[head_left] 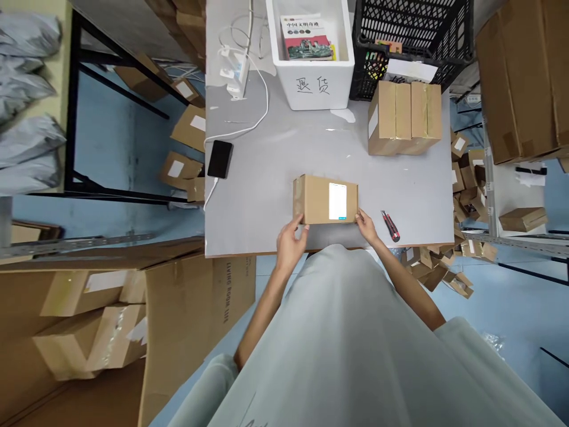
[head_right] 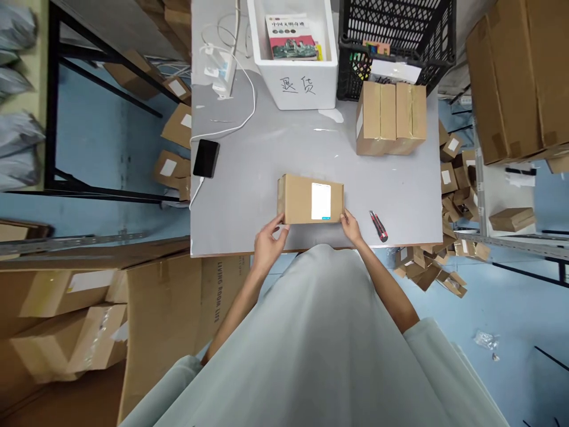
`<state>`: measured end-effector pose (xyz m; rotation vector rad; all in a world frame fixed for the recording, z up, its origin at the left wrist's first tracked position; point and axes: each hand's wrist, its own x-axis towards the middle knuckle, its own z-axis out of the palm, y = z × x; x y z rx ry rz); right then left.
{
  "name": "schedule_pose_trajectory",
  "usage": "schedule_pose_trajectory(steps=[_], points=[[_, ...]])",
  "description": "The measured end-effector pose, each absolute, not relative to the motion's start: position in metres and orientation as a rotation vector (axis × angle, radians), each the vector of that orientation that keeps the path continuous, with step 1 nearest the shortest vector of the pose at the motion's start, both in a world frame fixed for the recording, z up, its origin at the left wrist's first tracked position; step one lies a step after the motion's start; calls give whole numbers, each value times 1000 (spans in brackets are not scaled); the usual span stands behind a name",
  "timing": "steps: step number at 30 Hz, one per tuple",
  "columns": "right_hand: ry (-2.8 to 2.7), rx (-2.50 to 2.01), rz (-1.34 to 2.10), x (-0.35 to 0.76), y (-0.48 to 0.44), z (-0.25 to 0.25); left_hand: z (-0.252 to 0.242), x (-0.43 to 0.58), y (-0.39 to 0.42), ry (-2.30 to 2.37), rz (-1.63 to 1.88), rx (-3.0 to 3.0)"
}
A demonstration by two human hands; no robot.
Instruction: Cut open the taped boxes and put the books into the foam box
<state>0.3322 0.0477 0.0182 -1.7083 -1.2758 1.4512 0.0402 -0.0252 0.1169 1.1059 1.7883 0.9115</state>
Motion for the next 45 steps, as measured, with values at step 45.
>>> schedule_pose_trajectory(steps=[45], points=[[-1311, -1409, 1558, 287, 51, 91, 117, 57, 6, 1617, 1068, 930]])
